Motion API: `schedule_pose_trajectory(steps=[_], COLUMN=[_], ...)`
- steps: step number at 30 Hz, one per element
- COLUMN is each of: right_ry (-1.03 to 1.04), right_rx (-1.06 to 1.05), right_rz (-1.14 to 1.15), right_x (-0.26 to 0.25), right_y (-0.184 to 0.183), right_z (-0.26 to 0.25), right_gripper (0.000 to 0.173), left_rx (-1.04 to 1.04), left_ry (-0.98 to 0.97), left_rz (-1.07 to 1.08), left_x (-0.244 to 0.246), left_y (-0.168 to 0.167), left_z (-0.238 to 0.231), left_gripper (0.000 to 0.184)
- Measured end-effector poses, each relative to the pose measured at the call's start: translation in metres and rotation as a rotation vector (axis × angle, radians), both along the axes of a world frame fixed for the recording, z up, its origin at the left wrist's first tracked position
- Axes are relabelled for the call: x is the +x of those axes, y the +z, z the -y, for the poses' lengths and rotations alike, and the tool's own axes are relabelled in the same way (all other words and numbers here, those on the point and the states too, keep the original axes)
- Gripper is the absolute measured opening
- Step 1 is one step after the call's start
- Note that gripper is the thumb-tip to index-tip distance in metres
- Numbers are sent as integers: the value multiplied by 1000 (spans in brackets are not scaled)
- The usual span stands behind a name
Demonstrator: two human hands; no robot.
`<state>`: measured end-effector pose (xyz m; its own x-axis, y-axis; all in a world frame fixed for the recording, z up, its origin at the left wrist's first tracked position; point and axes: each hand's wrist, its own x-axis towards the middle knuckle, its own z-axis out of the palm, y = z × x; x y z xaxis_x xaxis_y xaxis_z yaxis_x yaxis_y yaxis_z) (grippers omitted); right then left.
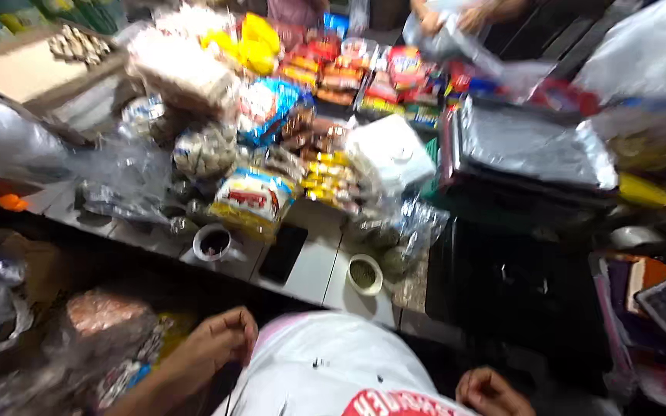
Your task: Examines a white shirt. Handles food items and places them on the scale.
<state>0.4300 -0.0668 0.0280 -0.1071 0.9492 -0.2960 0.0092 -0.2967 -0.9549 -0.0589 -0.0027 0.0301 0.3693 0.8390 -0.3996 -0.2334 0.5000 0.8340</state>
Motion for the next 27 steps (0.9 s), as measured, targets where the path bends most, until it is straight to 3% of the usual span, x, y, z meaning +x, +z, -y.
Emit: schedule_pose_trajectory(steps=[2,5,8,11,13,16,19,22,27], right_ry=[-6,69,253,372,383,401,403,420,249], right_rx=[-26,-68,-71,-45,-23,-16,-39,-76,108], right_rz=[19,38,162,248,267,296,434,569,810], right_x=[4,10,-1,-15,-22,-31,-38,-43,-51], right_y=[6,7,10,14,15,14,7,-3,-8], right_z=[-2,-13,-13,-9,-9,-5,1,5,-7], right_gripper=[13,22,21,27,30,29,27,30,23], left_rx=[-47,-108,5,134,167,228,242,162,195], left_ry=[-56,-261,-534,-686,-742,-694,-541,-518,-378], left_rz=[-87,-432,-692,-731,-685,-687,-818,-872,-963], left_x=[-3,-1,14,22,21,19,11,2,0], left_y=[10,18,21,17,13,9,6,5,3], left_z=[-6,-19,-8,7,11,18,19,14,26], left_gripper=[19,22,34,39,32,18,16,16,16])
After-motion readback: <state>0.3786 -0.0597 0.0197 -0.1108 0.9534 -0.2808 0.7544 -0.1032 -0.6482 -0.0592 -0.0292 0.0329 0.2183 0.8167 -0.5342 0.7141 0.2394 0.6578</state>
